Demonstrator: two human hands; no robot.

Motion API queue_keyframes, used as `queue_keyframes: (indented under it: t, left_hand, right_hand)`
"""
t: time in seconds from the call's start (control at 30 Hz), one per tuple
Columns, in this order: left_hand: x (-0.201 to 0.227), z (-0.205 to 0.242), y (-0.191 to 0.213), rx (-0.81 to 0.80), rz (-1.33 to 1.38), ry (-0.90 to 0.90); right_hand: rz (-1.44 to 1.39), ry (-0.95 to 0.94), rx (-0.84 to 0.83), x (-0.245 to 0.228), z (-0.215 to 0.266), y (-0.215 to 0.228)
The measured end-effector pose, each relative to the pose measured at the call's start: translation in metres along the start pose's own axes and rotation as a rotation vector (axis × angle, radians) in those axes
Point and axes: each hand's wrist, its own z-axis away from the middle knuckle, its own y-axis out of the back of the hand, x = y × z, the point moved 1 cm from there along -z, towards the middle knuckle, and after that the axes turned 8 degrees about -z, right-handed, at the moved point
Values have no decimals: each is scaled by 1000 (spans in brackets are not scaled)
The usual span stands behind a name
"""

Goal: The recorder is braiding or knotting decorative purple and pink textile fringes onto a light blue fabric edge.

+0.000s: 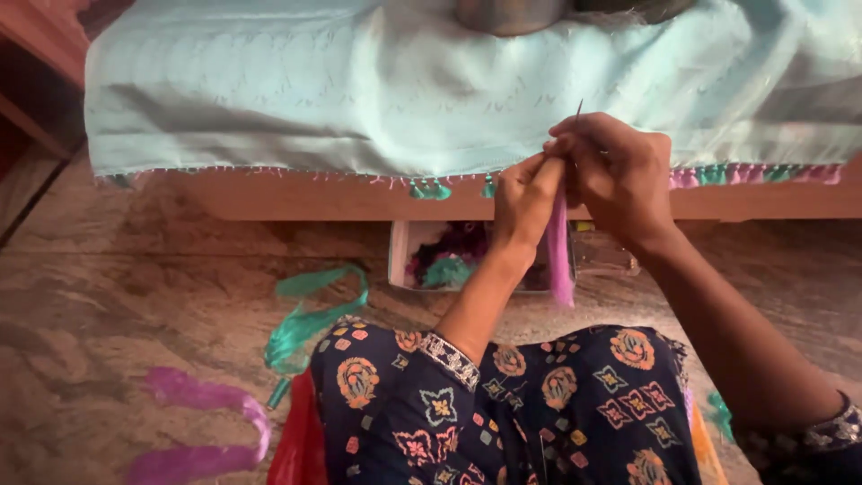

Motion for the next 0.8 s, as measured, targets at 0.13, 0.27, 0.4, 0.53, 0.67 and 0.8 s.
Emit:
queue_keyframes:
  t: [0.13,0.27,0.4,0.53,0.67,0.8]
  left_hand:
    - [29,8,-6,27,56,-3]
    - [25,11,-6,5,92,65]
    - [27,8,-8,51,60,-14]
    - [29,7,-10,59,46,-49]
    - [25,8,-5,53,-1,19]
    - [20,9,-2,22,73,15]
  right_hand:
    - [-255,-11,-90,16,-3,5]
    - [-177,-183,-109,10,-3,6]
    - [-174,-145,-81,3,-9,6]
    - [-95,40,-78,11,-6,7]
    - [111,128,-63,18,-4,2]
    - [109,325,-28,12,-3,1]
